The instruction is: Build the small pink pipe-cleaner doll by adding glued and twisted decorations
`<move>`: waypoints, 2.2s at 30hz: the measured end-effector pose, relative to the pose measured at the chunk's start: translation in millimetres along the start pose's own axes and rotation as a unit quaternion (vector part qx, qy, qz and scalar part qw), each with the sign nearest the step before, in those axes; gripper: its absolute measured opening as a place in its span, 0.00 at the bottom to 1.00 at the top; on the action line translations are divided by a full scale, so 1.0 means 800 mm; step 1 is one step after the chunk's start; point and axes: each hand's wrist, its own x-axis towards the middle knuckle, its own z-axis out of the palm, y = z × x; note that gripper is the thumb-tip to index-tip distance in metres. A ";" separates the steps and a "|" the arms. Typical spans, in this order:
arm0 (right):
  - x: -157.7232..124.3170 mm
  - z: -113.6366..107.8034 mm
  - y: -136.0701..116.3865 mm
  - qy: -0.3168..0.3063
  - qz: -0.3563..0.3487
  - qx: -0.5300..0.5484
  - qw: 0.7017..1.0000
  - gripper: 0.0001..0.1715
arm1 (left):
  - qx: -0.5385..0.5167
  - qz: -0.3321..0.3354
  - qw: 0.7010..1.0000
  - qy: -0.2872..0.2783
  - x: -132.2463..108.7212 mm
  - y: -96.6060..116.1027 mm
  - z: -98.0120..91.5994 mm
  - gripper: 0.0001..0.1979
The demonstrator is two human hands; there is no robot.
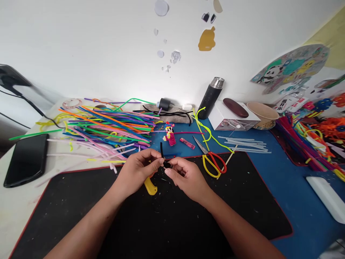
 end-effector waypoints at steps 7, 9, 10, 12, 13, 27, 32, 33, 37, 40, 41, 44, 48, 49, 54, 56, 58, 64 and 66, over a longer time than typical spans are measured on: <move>0.003 0.006 0.002 0.047 -0.014 0.043 0.998 0.14 | -0.037 -0.015 0.999 -0.020 0.001 0.009 -0.001 0.16; 0.003 0.004 0.004 0.051 -0.020 0.021 0.998 0.14 | -0.031 -0.013 0.999 -0.029 0.001 0.009 -0.003 0.16; 0.003 0.003 0.004 0.052 -0.023 0.006 0.998 0.14 | -0.025 -0.011 0.999 -0.032 0.001 0.009 -0.003 0.17; 0.003 0.000 0.005 0.048 -0.028 -0.022 0.998 0.13 | -0.007 -0.002 0.999 -0.031 0.001 0.006 -0.004 0.16; 0.002 -0.001 0.004 0.043 -0.029 -0.034 0.998 0.12 | 0.003 0.003 1.000 -0.029 0.001 0.005 -0.005 0.16; 0.005 -0.005 0.000 -0.037 -0.012 -0.128 0.991 0.08 | 0.119 0.092 0.988 -0.024 0.002 0.002 -0.002 0.11; 0.005 -0.004 0.004 -0.035 -0.008 -0.123 0.992 0.06 | 0.108 0.087 0.990 -0.036 0.003 0.001 -0.004 0.13; 0.006 -0.005 0.004 -0.035 -0.008 -0.127 0.991 0.06 | 0.109 0.086 0.990 -0.037 0.003 0.001 -0.004 0.13; 0.006 -0.007 -0.001 -0.038 -0.014 -0.169 0.985 0.06 | 0.121 0.083 0.988 -0.051 0.003 0.000 -0.004 0.13; 0.005 -0.008 -0.003 -0.042 -0.018 -0.198 0.979 0.06 | 0.125 0.075 0.988 -0.052 0.002 0.000 -0.003 0.14; 0.005 -0.009 -0.004 -0.041 -0.018 -0.196 0.980 0.06 | 0.116 0.068 0.990 -0.049 0.002 -0.001 -0.003 0.14; 0.003 -0.008 -0.004 -0.029 -0.011 -0.143 0.989 0.07 | 0.053 0.028 0.997 -0.046 0.003 -0.002 -0.005 0.13; 0.001 -0.003 0.003 -0.006 0.002 -0.032 0.999 0.11 | -0.057 -0.021 0.998 -0.016 0.004 -0.005 -0.009 0.14; 0.001 -0.001 0.005 -0.001 0.002 -0.012 1.000 0.11 | -0.076 -0.025 0.997 -0.006 0.005 -0.005 -0.010 0.14; 0.001 0.006 0.008 0.029 -0.004 0.048 0.998 0.14 | -0.112 -0.042 0.993 0.015 0.005 -0.006 -0.010 0.15; 0.002 0.007 0.007 0.042 -0.006 0.055 0.998 0.15 | -0.116 -0.046 0.992 0.014 0.005 -0.005 -0.008 0.15; 0.003 0.008 0.005 0.050 -0.005 0.054 0.997 0.16 | -0.112 -0.045 0.993 0.011 0.005 -0.003 -0.006 0.16; 0.004 0.005 0.003 0.057 -0.022 -0.029 0.998 0.13 | -0.064 -0.030 0.997 -0.002 0.005 0.005 -0.006 0.18; 0.004 0.003 0.003 0.052 -0.032 -0.052 0.997 0.11 | -0.030 -0.021 0.999 -0.010 0.004 0.006 -0.007 0.18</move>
